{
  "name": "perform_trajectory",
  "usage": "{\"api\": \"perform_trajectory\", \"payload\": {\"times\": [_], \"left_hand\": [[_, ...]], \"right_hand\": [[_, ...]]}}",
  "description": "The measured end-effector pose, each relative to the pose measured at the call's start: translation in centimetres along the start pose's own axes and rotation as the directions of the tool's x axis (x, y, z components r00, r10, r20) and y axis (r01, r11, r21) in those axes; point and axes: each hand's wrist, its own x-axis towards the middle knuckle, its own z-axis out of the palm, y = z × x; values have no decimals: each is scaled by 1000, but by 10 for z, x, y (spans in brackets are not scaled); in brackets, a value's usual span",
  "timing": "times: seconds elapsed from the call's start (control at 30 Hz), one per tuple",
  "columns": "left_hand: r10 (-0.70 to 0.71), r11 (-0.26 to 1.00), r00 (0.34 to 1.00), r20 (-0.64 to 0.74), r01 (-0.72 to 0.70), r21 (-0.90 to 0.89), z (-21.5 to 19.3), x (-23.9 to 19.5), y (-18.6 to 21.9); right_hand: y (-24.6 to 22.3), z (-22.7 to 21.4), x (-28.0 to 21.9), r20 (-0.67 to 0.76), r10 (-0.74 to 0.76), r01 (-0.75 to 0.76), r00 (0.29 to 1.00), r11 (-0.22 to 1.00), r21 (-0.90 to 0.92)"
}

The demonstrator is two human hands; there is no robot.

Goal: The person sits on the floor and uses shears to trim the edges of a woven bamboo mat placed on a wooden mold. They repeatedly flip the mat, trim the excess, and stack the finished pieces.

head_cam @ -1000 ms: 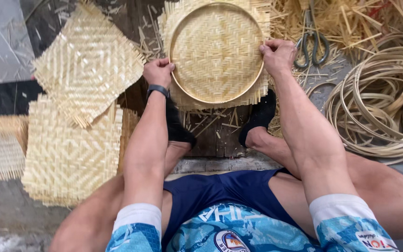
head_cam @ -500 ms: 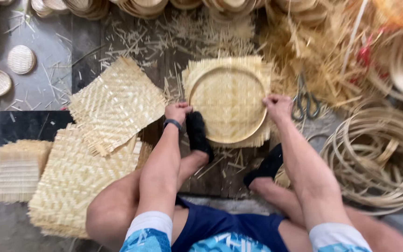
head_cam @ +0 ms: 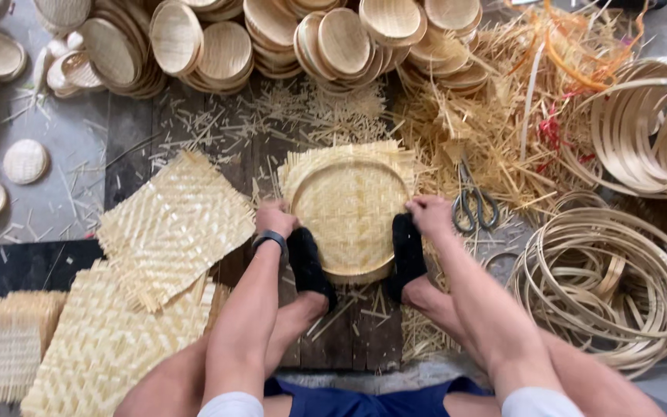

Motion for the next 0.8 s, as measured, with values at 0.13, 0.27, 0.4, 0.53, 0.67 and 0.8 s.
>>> {"api": "perform_trajectory", "payload": {"times": [0.13,0.27,0.4,0.53,0.67,0.8], "left_hand": [[539,822,826,164,-558,114,26,47,76],[684,700,679,267,-714,25,60,85,127],[225,972,850,476,-233,-43,64,88,131],[261,962,853,452,-266,-54,53,81,135],[463,885,825,324,-415,-210,64,81,120],[515,854,827,224,-518,-49,73,80,123]], "right_hand": [[-77,19,-52,513,-304,525,803,769,-365],[-117,59,-109,490,-592,762,640,572,-304],[-101,79,-108,369,-684,777,629,552,-301],[-99,92,-116,304,-647,714,700,622,-321],[-99,110,-128,207,-720,725,663,547,-418],[-110,94,-125,314,-626,700,714,636,-324]]}}
